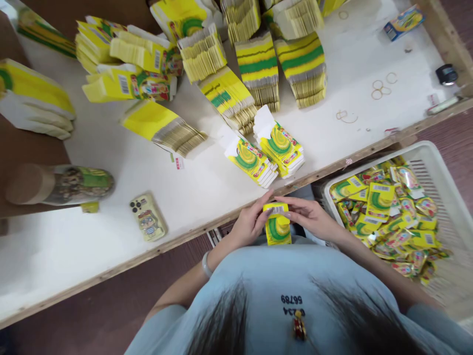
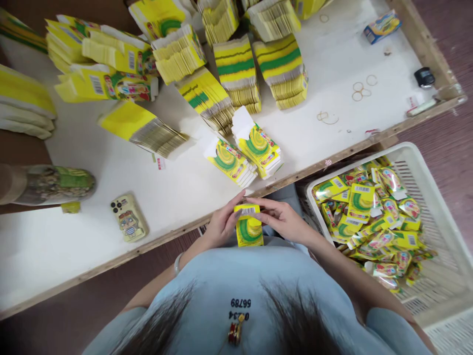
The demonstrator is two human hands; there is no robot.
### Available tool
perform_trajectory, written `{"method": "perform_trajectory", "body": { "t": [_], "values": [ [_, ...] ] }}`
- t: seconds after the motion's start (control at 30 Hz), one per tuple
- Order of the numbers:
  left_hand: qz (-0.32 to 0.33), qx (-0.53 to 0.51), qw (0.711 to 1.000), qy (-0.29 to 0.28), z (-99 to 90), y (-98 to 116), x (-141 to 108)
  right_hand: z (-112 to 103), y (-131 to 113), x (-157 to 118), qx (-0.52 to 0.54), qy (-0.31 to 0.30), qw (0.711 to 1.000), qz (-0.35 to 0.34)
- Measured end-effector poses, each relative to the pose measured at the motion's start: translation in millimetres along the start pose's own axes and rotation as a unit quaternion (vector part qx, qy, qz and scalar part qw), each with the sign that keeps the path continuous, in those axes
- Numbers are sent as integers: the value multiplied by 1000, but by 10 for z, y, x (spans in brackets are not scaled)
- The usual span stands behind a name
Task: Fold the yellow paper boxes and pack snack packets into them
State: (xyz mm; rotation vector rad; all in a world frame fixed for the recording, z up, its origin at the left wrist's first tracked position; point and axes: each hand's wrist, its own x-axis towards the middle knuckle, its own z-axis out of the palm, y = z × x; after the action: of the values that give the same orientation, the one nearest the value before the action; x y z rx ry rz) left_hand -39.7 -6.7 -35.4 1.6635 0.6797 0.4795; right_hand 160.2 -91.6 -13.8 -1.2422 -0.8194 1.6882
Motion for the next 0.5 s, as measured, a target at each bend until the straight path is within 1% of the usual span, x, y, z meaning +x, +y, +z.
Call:
{"method": "perform_trajectory", "body": {
  "t": [0.07,0.1,0.13,0.17,0.2,0.23,0.27,0.3,0.33,0.37,0.4,0.43,0.47,0.5],
  "values": [
    [22,3,1000,-9,24,-62,11,46,65,12,-11,59,998,-31],
    [34,-7,999,-9,39,-95,19,23,84,5,-29,94,994,-50],
    [43,-20,999,-3,54,-129,31,-45,89,-19,-56,135,987,-69],
    [54,-32,998,7,65,-161,46,-161,80,-62,-94,185,974,-85],
    [61,-38,997,22,70,-190,64,-318,59,-125,-146,243,955,-92],
    [63,-36,997,38,70,-216,85,-503,30,-205,-213,306,924,-86],
    [62,-28,996,51,63,-238,109,-697,1,-295,-294,370,879,-62],
    [60,-15,996,62,51,-256,135,-883,-21,-383,-381,425,821,-20],
    [60,-3,996,70,36,-271,163,-1044,-29,-456,-465,466,752,37],
    [59,8,995,75,20,-284,192,-1172,-15,-504,-535,487,683,99],
    [56,17,995,82,5,-296,220,-1265,21,-518,-590,489,623,156],
    [55,24,994,90,-7,-306,247,-1327,78,-499,-628,478,580,200],
    [53,30,993,99,-18,-317,271,-1369,152,-451,-654,457,556,231],
    [52,35,992,107,-26,-327,291,-1398,234,-387,-670,436,546,250]
  ]
}}
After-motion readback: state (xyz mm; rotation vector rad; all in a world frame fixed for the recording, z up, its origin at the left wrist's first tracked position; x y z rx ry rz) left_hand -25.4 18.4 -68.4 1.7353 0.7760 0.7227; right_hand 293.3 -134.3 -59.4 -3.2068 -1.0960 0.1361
